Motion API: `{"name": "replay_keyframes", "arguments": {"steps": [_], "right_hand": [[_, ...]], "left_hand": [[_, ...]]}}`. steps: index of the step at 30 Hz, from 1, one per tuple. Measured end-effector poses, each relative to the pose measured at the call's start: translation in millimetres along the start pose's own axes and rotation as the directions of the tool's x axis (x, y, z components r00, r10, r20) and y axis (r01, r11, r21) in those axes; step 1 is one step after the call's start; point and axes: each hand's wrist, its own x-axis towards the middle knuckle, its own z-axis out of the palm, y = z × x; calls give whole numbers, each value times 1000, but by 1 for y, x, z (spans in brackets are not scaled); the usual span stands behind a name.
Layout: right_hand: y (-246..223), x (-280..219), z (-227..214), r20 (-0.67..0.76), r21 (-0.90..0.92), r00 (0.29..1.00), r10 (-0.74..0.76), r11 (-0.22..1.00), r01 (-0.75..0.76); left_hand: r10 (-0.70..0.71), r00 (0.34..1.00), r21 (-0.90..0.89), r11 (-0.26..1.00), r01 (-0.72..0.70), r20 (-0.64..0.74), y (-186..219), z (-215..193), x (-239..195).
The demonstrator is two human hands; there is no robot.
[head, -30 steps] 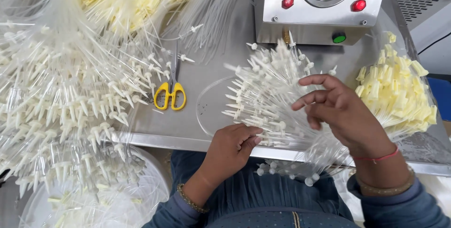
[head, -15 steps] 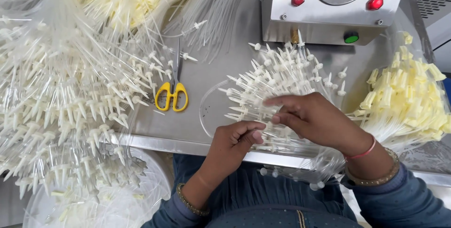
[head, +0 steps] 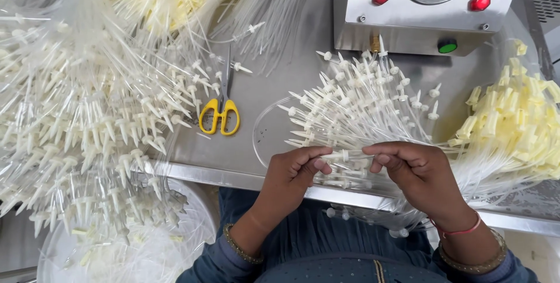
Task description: The recorder is assembling and inspecting plastic IV set components on a stainless steel workstation.
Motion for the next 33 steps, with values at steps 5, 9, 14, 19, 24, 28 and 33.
{"name": "replay_keyframes", "arguments": {"steps": [5, 9, 14, 19, 24, 28, 33], "right_hand": [[2, 2, 8, 78, -14, 992, -95, 995, 96], [-14, 3, 18, 66, -159, 988, -137, 976, 146], [-19, -12, 14, -16, -197, 993, 118, 973, -119], [5, -19, 6, -153, -132, 986, -61, 990, 41], [27, -21, 3, 27, 161, 927, 374, 914, -373], [30, -19, -3, 49, 261, 994, 97, 959, -107], [33, -19, 0, 66, 294, 998, 15, 955, -34]], "left_hand": [[79, 994, 255, 962, -95, 71, 5, 2, 0], [89, 994, 347, 932, -107, 68, 10, 4, 0], [152, 976, 185, 975, -123, -155, 4, 7, -5], [233, 972, 498, 842, -209, 14, 22, 14, -7], [400, 912, 503, 771, -391, 95, 13, 31, -12], [338, 939, 472, 820, -324, 57, 12, 32, -9], [310, 945, 459, 829, -321, 101, 21, 29, -7]]}}
